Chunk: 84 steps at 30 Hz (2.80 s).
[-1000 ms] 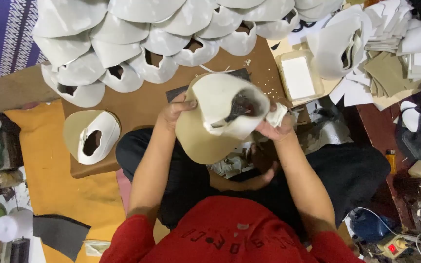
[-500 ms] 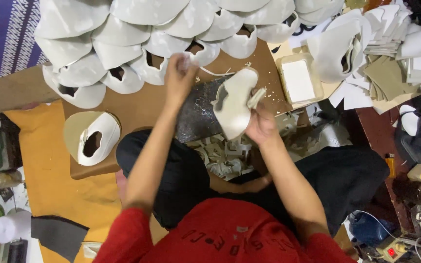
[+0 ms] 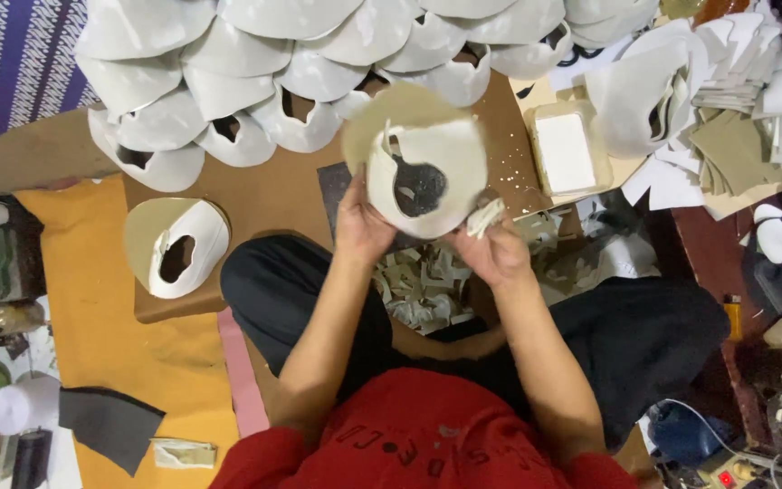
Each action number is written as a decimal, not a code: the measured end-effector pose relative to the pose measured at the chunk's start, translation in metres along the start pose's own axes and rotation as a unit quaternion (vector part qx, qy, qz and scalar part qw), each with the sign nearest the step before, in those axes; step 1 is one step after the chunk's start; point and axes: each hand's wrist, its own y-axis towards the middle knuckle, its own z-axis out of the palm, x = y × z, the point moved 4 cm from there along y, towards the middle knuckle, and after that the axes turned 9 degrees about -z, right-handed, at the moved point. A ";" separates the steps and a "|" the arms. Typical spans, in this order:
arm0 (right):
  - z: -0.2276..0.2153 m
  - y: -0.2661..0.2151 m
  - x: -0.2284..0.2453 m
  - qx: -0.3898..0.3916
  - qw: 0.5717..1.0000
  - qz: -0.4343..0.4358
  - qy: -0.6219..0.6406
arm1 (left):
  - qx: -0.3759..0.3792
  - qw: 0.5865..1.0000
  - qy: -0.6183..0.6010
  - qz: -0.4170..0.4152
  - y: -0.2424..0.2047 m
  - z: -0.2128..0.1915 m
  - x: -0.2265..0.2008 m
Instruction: The person sits cross-legged and smooths white shoe parts on a small board using a sanding block. They pick up parts, rub them on the board, and place them aside.
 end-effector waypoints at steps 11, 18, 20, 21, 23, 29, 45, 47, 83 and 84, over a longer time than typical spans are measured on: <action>-0.104 0.032 0.020 -0.078 0.989 0.070 -0.103 | 0.015 0.976 0.209 -0.063 0.035 -0.069 -0.040; -0.102 0.045 0.010 -0.105 0.978 0.099 -0.153 | -0.037 0.977 0.181 -0.110 0.012 -0.021 -0.034; -0.088 0.045 0.004 -0.110 0.982 0.109 -0.110 | -0.034 0.980 0.154 -0.120 0.015 -0.027 -0.029; -0.080 0.046 -0.001 -0.117 0.984 0.118 -0.068 | -0.031 0.983 0.127 -0.131 0.016 -0.031 -0.027; -0.078 0.037 -0.010 -0.137 0.983 0.120 -0.035 | -0.032 0.984 0.117 -0.129 0.025 -0.050 -0.025; -0.073 0.041 -0.014 -0.152 0.986 0.074 -0.007 | -0.119 0.950 0.286 -0.046 0.004 -0.052 -0.036; -0.066 0.033 0.017 -0.277 0.955 0.037 -0.102 | -0.474 0.113 0.839 0.242 -0.220 -0.137 -0.206; -0.068 0.031 0.026 -0.280 0.955 0.028 -0.098 | -0.477 0.094 0.840 0.239 -0.211 -0.161 -0.218; 0.008 0.024 0.085 -0.274 0.962 -0.014 -0.014 | -0.083 0.701 0.608 0.364 -0.074 0.027 -0.007; 0.029 0.025 0.070 -0.266 0.964 0.008 -0.015 | -0.124 0.875 0.425 0.197 -0.067 0.009 -0.005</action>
